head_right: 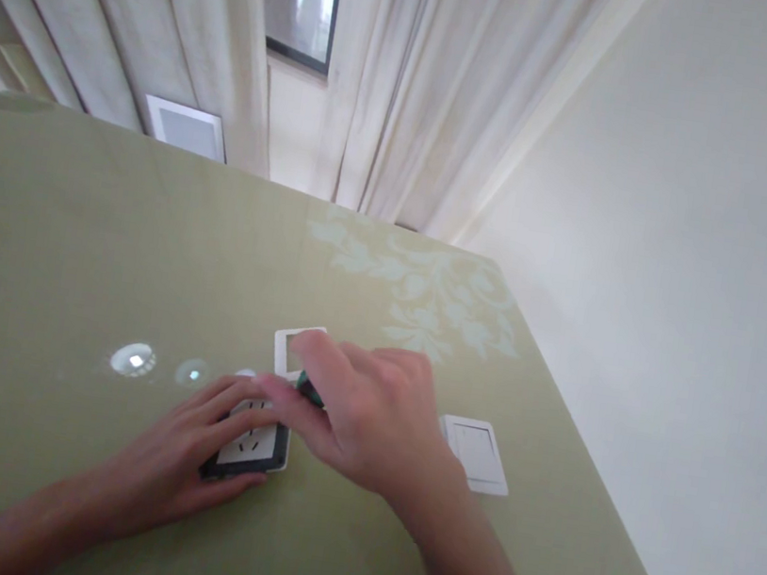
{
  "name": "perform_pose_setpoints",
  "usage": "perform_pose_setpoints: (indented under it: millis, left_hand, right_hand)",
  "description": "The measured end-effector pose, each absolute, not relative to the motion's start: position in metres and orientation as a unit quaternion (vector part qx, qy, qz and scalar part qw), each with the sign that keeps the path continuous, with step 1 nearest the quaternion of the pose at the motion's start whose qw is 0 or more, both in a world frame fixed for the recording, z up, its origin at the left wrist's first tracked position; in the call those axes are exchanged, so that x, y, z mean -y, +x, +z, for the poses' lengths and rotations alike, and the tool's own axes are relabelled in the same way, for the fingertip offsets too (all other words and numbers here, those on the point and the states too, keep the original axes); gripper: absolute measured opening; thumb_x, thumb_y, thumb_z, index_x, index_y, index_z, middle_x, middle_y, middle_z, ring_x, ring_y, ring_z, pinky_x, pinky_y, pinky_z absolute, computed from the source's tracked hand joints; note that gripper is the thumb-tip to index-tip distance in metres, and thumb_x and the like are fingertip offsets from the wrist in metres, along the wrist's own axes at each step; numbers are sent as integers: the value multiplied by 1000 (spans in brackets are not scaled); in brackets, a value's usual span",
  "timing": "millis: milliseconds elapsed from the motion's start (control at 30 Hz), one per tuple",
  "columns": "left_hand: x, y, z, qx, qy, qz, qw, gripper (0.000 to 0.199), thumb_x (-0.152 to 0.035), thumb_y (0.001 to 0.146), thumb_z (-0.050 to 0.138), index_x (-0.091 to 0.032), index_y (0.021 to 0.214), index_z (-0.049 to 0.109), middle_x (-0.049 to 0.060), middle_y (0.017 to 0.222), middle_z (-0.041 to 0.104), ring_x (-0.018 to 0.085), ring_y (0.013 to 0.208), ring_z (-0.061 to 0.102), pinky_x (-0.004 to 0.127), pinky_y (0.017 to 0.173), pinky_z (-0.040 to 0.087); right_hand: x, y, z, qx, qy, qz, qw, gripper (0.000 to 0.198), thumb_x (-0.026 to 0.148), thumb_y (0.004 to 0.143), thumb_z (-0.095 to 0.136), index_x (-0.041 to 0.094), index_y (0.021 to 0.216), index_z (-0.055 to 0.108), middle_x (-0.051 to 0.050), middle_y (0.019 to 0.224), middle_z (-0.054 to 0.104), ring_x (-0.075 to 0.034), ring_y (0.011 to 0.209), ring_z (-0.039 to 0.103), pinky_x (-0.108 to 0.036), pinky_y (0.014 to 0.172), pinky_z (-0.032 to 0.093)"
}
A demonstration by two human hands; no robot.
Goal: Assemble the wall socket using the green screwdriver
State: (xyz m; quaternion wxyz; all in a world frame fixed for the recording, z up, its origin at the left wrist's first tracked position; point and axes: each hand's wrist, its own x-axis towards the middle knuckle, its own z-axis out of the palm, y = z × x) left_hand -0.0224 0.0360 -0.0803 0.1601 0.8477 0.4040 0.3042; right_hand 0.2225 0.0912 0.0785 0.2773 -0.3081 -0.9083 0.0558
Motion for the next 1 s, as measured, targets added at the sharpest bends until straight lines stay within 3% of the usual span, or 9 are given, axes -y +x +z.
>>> perform_pose_setpoints:
  millis: [67, 233, 267, 433, 600, 733, 800, 933, 1000]
  left_hand:
    - [-36, -22, -79, -403, 849, 300, 165, 58, -33, 97, 80, -33, 151, 60, 9, 154, 64, 34, 142, 58, 51, 115, 57]
    - [-35, -22, -81, -407, 846, 293, 179, 62, -33, 100, 76, -31, 157, 52, 11, 160, 58, 34, 143, 58, 54, 117, 55]
    - [-35, -22, -83, -416, 842, 296, 178, 68, -34, 99, 76, -30, 160, 47, 12, 163, 55, 35, 144, 57, 55, 118, 55]
    - [-33, -21, -89, -444, 824, 290, 196, 84, -40, 97, 79, -29, 167, 34, 14, 163, 53, 36, 145, 56, 54, 120, 52]
    - [-35, -20, -85, -458, 816, 276, 220, 83, -43, 95, 81, -33, 164, 36, 10, 157, 59, 35, 140, 59, 54, 118, 53]
    - [-35, -20, -82, -458, 810, 290, 225, 81, -44, 94, 83, -34, 161, 40, 9, 155, 62, 35, 140, 60, 53, 116, 54]
    - [-35, -20, -81, -456, 807, 297, 228, 80, -44, 93, 83, -34, 161, 42, 9, 155, 62, 35, 140, 61, 52, 117, 54]
    - [-35, -20, -82, -457, 807, 292, 234, 82, -42, 93, 84, -34, 162, 40, 8, 156, 61, 34, 140, 60, 52, 117, 54]
    - [-35, -19, -82, -457, 808, 290, 233, 82, -41, 93, 84, -34, 162, 39, 9, 156, 61, 35, 140, 60, 52, 116, 54]
  right_hand:
    - [-91, 222, 78, 905, -320, 28, 278, 20, 39, 106, 69, 20, 112, 66, 1, 77, 76, -16, 62, 69, -28, 62, 46]
    - [-91, 226, 86, 912, -293, 161, 240, 46, 25, 110, 50, 19, 155, 50, -11, 131, 78, -23, 115, 77, -34, 95, 58]
    - [-92, 226, 86, 912, -290, 163, 242, 43, 25, 111, 52, 21, 154, 51, -10, 130, 79, -21, 113, 77, -32, 94, 58]
    - [-92, 225, 79, 907, -309, 38, 283, 25, 39, 105, 72, 19, 121, 70, -1, 82, 80, -16, 66, 73, -27, 66, 52]
    - [-89, 226, 85, 911, -269, 166, 264, 48, 24, 109, 45, 18, 157, 52, -13, 136, 76, -24, 118, 76, -36, 96, 60]
    - [-89, 224, 80, 909, -306, 54, 279, 27, 34, 111, 62, 20, 133, 69, -3, 94, 82, -16, 75, 75, -27, 69, 54]
    - [-88, 224, 79, 908, -304, 3, 289, 25, 38, 108, 67, 18, 122, 72, -1, 83, 79, -15, 65, 70, -28, 64, 51]
    - [-87, 225, 85, 919, -270, 138, 252, 46, 27, 112, 45, 16, 157, 52, -11, 130, 78, -22, 109, 77, -33, 92, 59]
    - [-87, 225, 86, 918, -272, 158, 241, 47, 25, 114, 43, 19, 160, 48, -10, 135, 76, -20, 113, 76, -31, 94, 58]
